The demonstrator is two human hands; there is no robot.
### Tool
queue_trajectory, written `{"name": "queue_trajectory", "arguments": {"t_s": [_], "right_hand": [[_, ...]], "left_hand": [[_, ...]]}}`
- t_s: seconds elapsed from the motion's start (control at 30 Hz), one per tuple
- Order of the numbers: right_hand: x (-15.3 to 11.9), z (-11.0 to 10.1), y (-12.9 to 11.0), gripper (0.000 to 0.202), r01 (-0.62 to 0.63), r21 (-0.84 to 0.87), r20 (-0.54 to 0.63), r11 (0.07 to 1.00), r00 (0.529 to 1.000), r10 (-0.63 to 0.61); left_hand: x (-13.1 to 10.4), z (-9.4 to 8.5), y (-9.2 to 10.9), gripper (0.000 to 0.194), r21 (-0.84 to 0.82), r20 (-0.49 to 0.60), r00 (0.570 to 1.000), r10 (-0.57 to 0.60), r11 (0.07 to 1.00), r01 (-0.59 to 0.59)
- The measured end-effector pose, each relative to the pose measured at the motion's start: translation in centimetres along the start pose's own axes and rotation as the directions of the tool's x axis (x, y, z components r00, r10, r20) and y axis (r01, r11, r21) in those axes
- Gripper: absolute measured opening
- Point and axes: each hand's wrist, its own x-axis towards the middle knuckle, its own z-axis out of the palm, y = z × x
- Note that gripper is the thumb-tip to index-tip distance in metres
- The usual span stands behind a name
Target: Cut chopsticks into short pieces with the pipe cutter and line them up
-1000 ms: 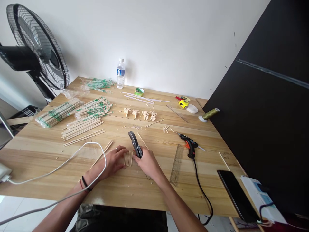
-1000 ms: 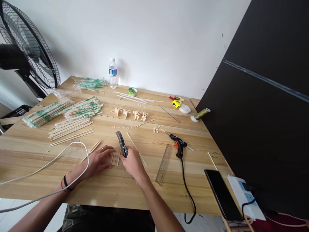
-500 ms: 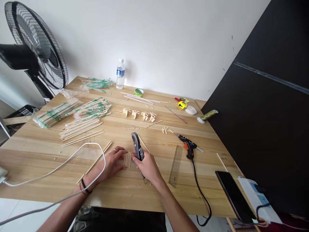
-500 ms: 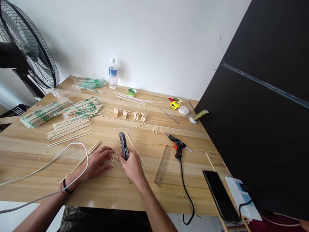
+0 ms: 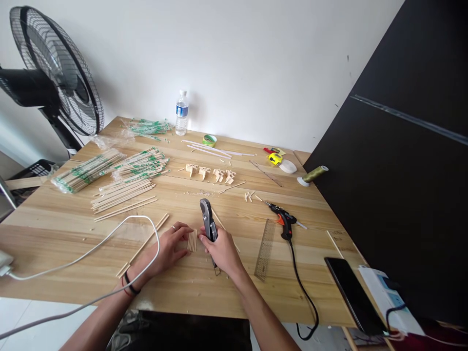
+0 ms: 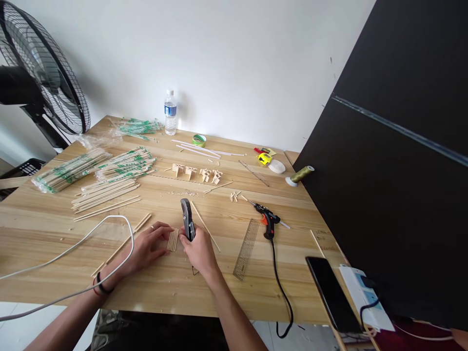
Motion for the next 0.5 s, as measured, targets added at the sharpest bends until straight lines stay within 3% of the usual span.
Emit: {"name": "queue_trajectory", "arguments": {"t_s": [0.13,0.3,0.5], "right_hand": [[-0.3,0.0,-0.3,0.017,-0.002,0.009,-0.008,1.000,1.000,0.002],[-0.6,0.0,-0.4,0.016,0.004,0.003,-0.011,1.000,1.000,-0.004],[-0.5,0.1,-0.4,0.017,0.005,0.021,-0.003,1.000,1.000,-0.005]], "left_hand": [[0.0,-0.1,0.5,0.053,-0.004,-0.011,1.000,-0.014,1.000,0.014],[0.0,-0.9,2.5,0.030,-0.026,-0.016,0.998,-0.060,0.998,0.060],[0.0,-1.3,3.7,0.028,-0.019,-0.018,0.996,-0.088,0.996,0.087]]}}
